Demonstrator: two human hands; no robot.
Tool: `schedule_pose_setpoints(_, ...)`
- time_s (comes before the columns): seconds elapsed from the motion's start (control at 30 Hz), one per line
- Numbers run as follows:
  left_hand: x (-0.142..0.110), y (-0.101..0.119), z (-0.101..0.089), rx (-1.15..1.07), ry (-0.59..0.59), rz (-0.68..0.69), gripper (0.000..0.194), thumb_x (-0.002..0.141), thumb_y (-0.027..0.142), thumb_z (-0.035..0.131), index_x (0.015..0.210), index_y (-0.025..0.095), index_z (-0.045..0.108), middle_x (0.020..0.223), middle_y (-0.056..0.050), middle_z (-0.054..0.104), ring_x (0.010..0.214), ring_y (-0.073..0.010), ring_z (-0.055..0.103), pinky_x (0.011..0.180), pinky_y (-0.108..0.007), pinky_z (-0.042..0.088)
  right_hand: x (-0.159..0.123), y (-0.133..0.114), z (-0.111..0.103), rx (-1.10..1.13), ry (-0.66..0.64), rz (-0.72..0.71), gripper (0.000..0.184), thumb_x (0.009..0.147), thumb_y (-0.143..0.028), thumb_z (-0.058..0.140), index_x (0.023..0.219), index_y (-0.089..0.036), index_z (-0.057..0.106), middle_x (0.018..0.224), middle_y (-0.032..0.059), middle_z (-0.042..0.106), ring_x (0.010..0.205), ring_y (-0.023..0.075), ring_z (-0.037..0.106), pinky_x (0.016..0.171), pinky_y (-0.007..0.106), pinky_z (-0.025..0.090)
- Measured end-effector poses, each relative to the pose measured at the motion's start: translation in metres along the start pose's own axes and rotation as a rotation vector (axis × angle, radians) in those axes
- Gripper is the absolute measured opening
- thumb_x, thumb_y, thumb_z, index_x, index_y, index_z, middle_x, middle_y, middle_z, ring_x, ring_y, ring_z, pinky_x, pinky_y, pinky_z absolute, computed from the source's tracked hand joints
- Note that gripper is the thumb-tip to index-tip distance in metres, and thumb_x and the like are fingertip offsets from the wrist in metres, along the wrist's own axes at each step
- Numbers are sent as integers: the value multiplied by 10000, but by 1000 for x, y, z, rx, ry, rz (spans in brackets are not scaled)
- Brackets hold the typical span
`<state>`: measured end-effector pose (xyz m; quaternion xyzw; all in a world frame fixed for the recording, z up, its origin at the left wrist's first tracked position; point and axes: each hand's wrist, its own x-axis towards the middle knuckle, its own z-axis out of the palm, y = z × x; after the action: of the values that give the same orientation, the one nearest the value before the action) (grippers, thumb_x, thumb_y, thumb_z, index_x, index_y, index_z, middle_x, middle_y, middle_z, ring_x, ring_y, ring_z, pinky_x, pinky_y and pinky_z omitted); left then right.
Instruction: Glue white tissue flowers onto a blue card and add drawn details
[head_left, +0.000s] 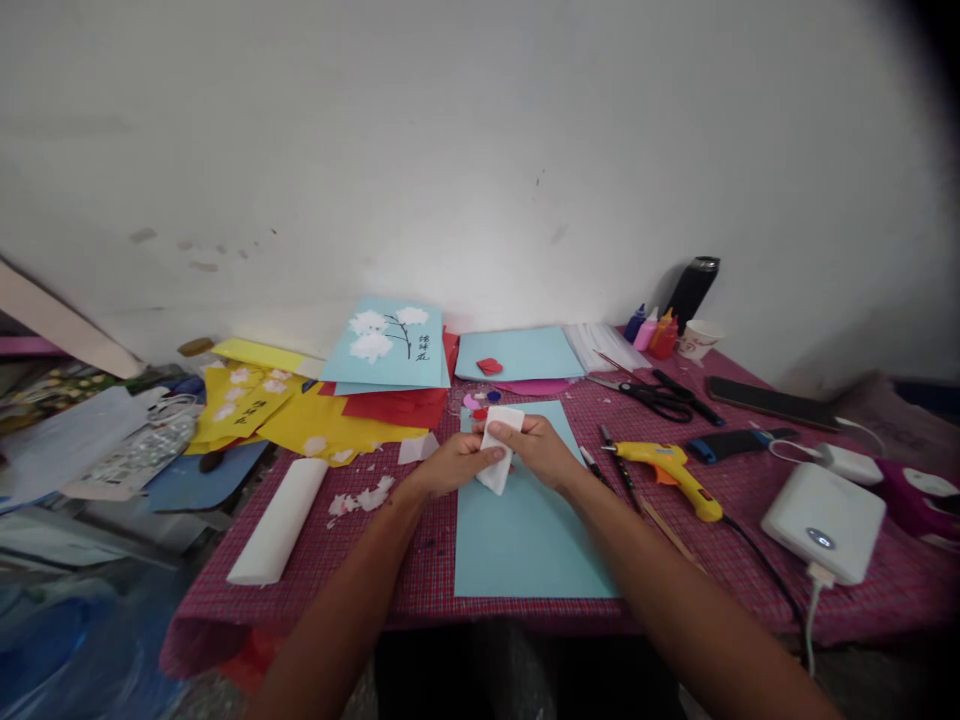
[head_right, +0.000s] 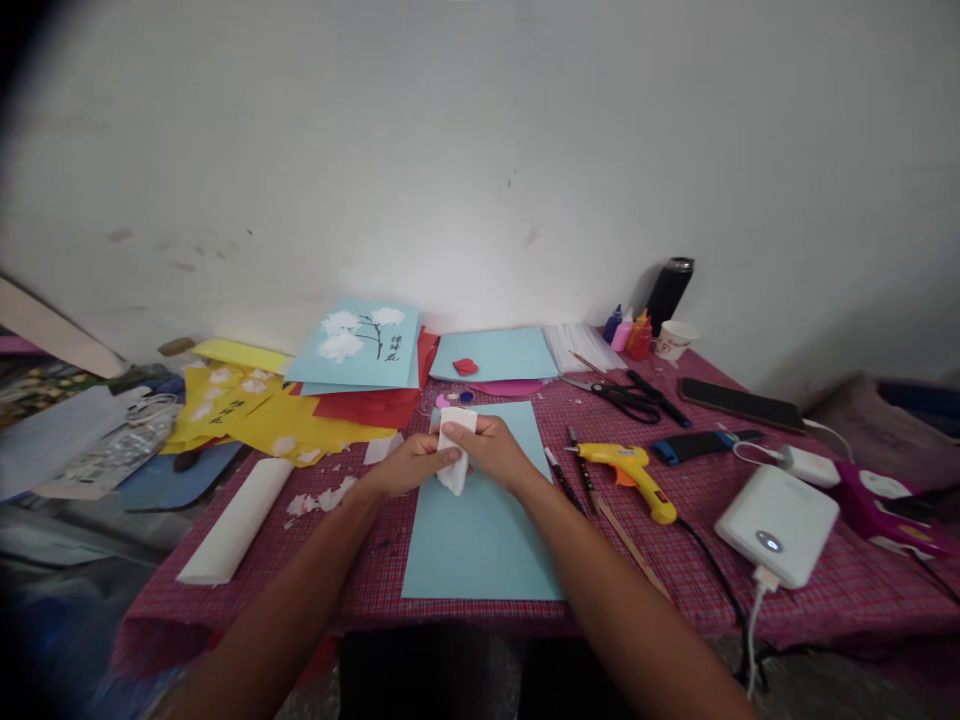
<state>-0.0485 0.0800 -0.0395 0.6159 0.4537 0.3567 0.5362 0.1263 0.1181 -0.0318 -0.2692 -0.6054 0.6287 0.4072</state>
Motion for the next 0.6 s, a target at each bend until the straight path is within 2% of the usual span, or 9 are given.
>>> schedule_pose_setpoints(0.1,0,0,1,32,-31,7,510,791,602,689,795,94,724,690,-28,643,607,-113,517,591,-232,394,-1,-2,1,10,-11,1,349,801,-487,730,948,-175,783,732,30,717,605,158,600,534,264,451)
schedule_pose_setpoints(0.2,-1,0,2,65,-36,-1,513,787,604,689,696,99,692,603,3,585,547,-92,459,531,-217,343,-1,-1,3,46,-12,-34,304,760,-417,779,949,-179,776,833,36,745,678,168,638,597,271,479)
schedule_pose_setpoints(0.3,-2,-1,5,84,-42,-17,513,784,601,690,664,103,679,563,12,559,527,-95,453,504,-216,320,-1,0,3,67,36,-44,279,717,-376,813,887,-159,773,844,50,752,724,184,655,650,285,491)
schedule_pose_setpoints(0.6,-1,0,10,85,-57,-46,499,795,583,679,821,88,738,695,-54,683,633,-155,597,580,-241,430,-4,-10,1,6,109,-11,334,758,-465,769,858,-146,782,706,36,721,563,143,578,503,250,408)
